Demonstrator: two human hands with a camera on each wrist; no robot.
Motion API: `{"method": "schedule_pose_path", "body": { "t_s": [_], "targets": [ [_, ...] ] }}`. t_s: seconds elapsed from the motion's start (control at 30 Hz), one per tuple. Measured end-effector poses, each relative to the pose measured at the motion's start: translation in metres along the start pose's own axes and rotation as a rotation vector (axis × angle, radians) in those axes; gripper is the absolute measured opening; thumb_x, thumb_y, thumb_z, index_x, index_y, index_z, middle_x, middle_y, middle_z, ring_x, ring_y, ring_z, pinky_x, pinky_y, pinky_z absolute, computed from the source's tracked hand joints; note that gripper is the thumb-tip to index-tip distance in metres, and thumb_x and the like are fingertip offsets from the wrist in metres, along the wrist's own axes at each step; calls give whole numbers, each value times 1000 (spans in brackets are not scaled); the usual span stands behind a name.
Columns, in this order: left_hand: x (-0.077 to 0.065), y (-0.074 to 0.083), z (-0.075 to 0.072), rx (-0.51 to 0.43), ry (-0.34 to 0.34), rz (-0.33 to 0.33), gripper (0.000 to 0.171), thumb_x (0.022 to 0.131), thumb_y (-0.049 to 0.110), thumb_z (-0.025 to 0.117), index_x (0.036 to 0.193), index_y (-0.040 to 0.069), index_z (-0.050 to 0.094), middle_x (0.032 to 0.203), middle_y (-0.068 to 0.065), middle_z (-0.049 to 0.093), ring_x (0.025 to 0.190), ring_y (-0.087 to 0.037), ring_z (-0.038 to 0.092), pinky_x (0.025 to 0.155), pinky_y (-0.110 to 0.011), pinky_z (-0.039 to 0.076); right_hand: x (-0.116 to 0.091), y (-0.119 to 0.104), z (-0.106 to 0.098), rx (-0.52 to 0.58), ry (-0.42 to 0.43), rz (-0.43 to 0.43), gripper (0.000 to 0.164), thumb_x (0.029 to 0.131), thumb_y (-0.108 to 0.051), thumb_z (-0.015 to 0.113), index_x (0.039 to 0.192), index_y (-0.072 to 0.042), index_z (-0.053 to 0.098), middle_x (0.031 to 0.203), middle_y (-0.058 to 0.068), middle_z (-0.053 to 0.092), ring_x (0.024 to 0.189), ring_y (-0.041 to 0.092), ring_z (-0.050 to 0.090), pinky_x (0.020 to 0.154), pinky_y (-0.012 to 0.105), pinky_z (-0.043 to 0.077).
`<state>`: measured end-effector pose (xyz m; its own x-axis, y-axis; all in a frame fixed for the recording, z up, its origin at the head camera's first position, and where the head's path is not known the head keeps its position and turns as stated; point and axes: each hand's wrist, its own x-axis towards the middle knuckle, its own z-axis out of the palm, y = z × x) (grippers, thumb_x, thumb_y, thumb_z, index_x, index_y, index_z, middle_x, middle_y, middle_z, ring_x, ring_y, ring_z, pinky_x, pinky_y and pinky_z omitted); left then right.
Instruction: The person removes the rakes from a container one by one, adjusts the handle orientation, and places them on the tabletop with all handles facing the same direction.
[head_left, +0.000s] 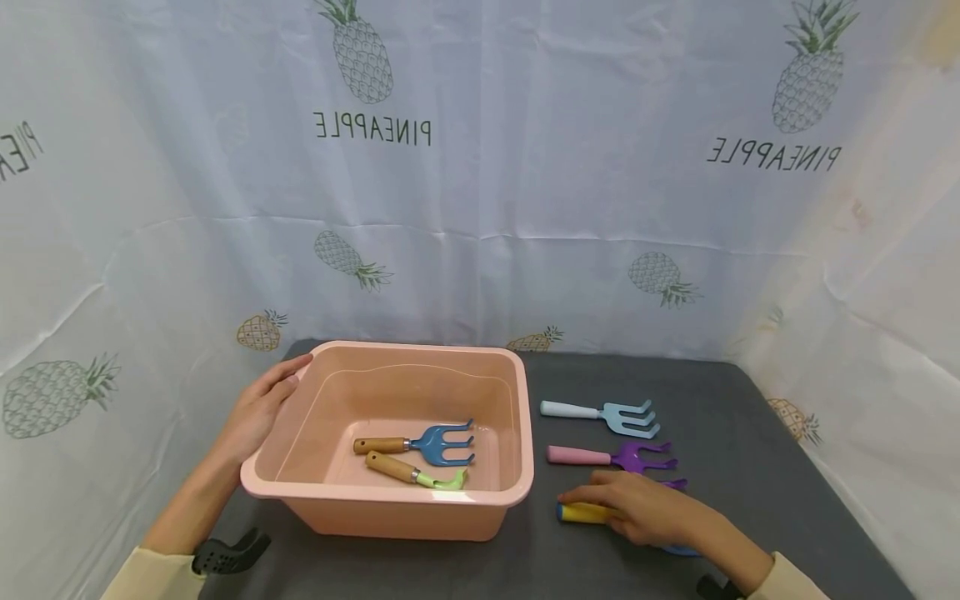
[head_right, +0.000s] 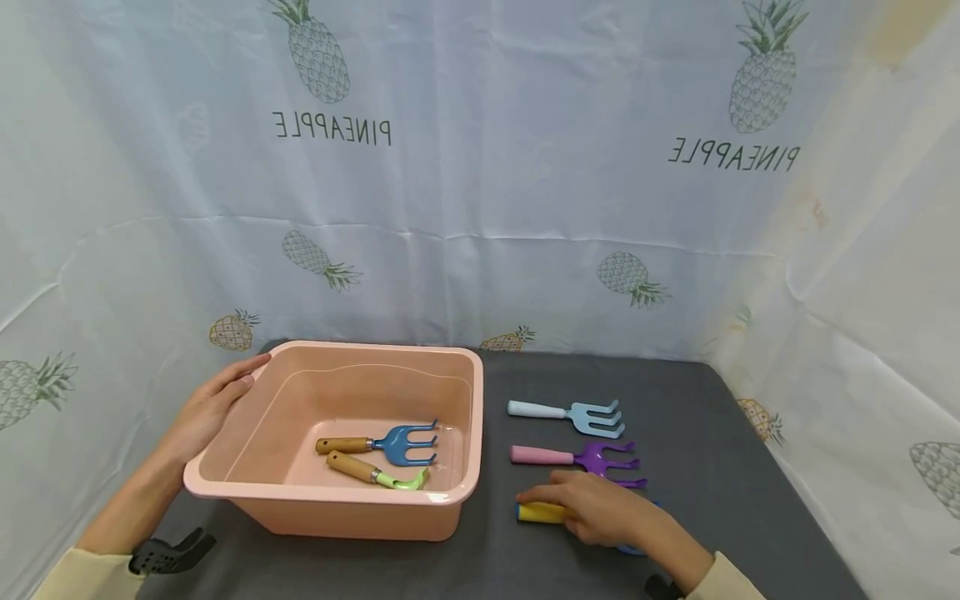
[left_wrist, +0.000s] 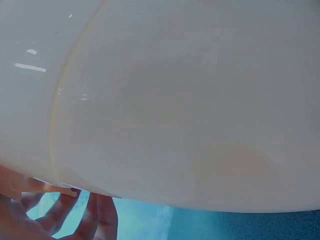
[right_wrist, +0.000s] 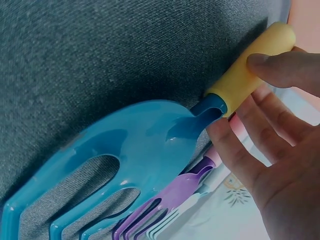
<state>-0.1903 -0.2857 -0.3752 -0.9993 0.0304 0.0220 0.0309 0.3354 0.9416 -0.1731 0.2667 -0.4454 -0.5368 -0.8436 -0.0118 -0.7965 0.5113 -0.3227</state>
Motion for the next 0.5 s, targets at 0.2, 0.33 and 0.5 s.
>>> {"method": "schedule_pose_path", "body": {
  "t_s": [0.2,0.33,0.5],
  "targets": [
    [0,0,0,-5,-1,2,58,113,41,34,165,16,28,164,-19,34,112,16,53,87,-13,52,0,1,2,-1,9,-7,71,83,7,73,143,-30,61,110,-11,62,89,-2,47,72,18,44],
    [0,1,0,-12,-2,-7,58,113,41,34,165,16,28,164,-19,34,112,15,54,87,-14,53,-1,1,2,-1,13,-8,71,84,6,73,144,-29,61,111,-11,63,90,-2,47,73,19,44],
    [0,1,0,-5,-2,-12,58,113,41,34,165,16,28,164,-19,34,111,16,54,86,-14,53,-1,0,1,0,13,-8,71,84,6,73,144,-28,60,114,-11,64,92,-1,50,73,20,46]
  ]
}}
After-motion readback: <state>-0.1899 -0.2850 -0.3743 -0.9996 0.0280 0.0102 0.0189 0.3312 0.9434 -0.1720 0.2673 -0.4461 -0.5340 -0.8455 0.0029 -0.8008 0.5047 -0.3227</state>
